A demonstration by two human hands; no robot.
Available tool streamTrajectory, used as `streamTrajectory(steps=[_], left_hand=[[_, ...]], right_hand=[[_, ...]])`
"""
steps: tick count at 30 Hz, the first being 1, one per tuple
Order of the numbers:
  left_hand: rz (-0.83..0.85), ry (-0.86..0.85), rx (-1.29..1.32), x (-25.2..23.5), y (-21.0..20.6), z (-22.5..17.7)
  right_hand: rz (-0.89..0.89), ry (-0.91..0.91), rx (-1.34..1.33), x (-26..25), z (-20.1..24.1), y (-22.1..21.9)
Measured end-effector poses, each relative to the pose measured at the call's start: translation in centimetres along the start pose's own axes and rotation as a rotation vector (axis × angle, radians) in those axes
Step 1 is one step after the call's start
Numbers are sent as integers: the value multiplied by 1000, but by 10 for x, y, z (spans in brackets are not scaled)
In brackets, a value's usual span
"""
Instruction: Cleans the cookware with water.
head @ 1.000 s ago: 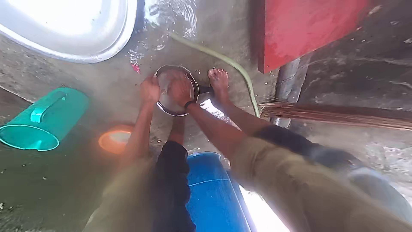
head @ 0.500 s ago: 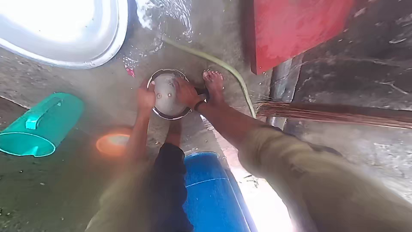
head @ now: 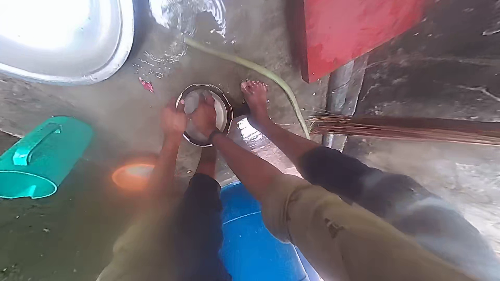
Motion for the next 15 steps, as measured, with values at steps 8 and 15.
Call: streamTrajectory(steps=[8,15], left_hand=[[-21,0,67,2,5,-6],[-13,52,73,7,4,-6]], right_hand=[[106,725,259,-10,-20,22],[-390,174,121,37,-43,19]])
Point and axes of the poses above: each hand's wrist, its own x-axis away from the middle knuckle, its own y-axis out of the back of the hand, z = x × y, the point moved 2 cm from there along -x, towards the middle knuckle, and after that the axes turned 13 degrees about -y, right-handed, at the moved point
